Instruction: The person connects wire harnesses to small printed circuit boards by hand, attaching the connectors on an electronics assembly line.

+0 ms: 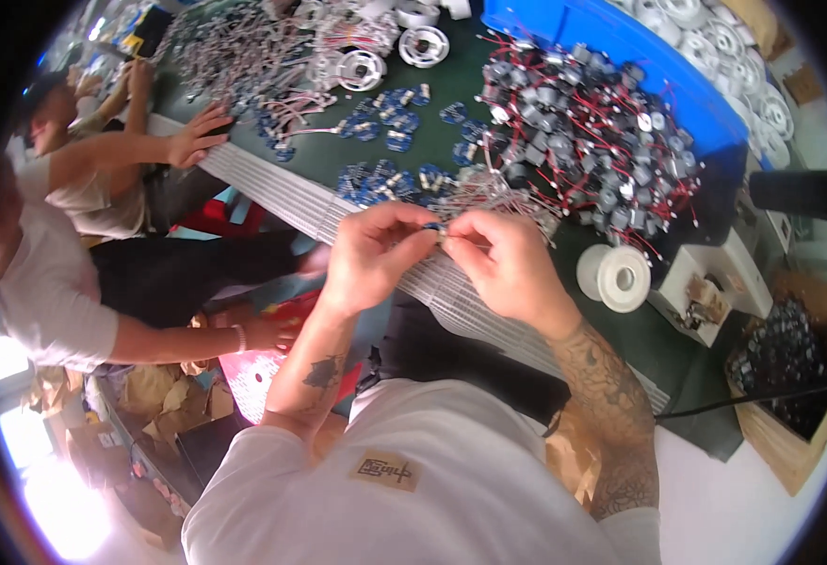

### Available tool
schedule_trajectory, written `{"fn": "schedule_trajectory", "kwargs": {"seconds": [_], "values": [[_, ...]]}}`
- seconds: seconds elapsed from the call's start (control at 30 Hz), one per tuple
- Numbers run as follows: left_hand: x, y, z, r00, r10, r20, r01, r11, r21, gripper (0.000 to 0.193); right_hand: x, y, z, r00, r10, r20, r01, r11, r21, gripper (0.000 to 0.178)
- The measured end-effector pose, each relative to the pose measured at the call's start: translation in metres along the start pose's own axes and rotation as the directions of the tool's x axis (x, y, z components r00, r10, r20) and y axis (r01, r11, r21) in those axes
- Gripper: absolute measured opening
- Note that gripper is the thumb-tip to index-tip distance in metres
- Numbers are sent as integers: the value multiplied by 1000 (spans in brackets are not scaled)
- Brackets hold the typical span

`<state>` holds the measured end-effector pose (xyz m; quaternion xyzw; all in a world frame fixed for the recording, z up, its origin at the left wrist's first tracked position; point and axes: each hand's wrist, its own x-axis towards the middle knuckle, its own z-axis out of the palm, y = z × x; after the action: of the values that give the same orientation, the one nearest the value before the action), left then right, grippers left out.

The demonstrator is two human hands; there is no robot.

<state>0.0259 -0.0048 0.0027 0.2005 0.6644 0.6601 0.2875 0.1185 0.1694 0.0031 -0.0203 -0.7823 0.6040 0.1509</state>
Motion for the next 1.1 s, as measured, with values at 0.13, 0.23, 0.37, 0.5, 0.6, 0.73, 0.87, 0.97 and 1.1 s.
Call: {"fn": "schedule_trajectory", "kwargs": {"seconds": [0.13,0.23,0.37,0.5,0.6,0.73,0.87,0.97,1.1], "values": [[9,13,-12,995,47,-83,-38,994,107,19,2,-3,-3,1000,-5,12,4,998,70,10],[40,31,-62,912,207,-354,-140,969,206,20,7,-12,-12,966,-206,-154,163,953,-255,27],[103,31,-174,823,245,-513,-54,932,359,31,8,-7,-14,951,-287,-119,233,913,-335,11],[128,16,-168,625,512,-590,110,690,716,39,5,-1,5,954,-299,10,264,825,-499,11],[109,9,-104,591,637,-494,92,555,827,33,6,5,19,945,-300,131,312,703,-640,12],[58,13,-44,819,484,-309,-101,651,752,14,5,8,23,950,-254,181,309,681,-664,12],[21,28,-25,959,284,-23,-163,614,773,17,3,-2,15,949,-315,21,281,813,-511,12],[14,22,-18,916,360,178,-350,499,793,20,12,-2,1,874,-471,-123,399,838,-371,14],[12,24,-16,930,308,199,-327,453,830,25,11,-13,-7,963,-119,-240,112,993,-43,13]]}}
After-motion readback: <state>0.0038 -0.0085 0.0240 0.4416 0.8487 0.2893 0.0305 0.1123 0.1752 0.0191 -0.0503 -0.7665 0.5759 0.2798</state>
